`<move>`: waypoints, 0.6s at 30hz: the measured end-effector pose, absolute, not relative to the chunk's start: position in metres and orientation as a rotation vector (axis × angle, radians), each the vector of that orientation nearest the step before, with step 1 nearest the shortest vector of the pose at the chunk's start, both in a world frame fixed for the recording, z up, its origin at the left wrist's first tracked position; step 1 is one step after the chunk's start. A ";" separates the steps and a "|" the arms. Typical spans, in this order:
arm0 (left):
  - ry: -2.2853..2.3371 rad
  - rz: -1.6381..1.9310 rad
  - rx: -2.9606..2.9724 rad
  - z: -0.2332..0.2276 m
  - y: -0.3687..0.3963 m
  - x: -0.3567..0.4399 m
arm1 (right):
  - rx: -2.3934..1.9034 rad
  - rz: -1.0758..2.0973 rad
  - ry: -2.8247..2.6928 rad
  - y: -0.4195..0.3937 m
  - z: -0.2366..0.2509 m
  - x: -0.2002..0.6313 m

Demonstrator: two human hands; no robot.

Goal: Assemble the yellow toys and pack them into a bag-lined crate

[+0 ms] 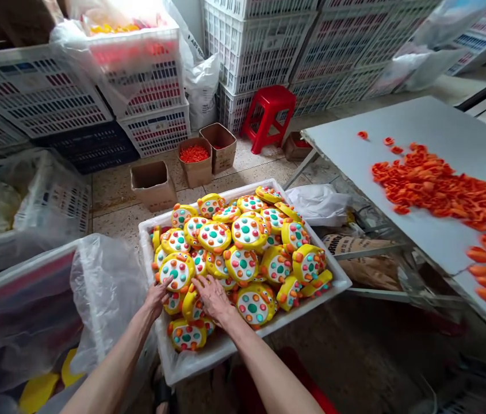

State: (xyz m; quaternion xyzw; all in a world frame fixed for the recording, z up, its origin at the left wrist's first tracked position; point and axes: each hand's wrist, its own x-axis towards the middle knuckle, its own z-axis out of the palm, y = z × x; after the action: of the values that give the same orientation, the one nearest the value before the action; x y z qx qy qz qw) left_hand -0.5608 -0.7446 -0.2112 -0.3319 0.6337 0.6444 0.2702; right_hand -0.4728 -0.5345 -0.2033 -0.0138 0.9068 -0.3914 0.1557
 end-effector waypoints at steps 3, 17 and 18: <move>1.676 1.744 -0.973 -0.217 -0.735 -0.566 | -0.112 -1.104 2.569 -0.537 -0.208 -0.492; 1.317 2.032 -0.765 -0.152 -0.705 -0.611 | 1.197 -1.882 2.289 -0.436 -0.113 -0.443; 1.317 2.043 -0.739 -0.152 -0.688 -0.618 | 1.301 -1.969 2.250 -0.419 -0.113 -0.455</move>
State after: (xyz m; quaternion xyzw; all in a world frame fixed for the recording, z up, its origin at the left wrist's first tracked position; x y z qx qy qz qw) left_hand -0.6176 -0.6876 -0.1523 -0.2779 0.4950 0.7681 0.2962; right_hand -0.4551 -0.4192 -0.1128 0.3983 0.6888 -0.6028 -0.0595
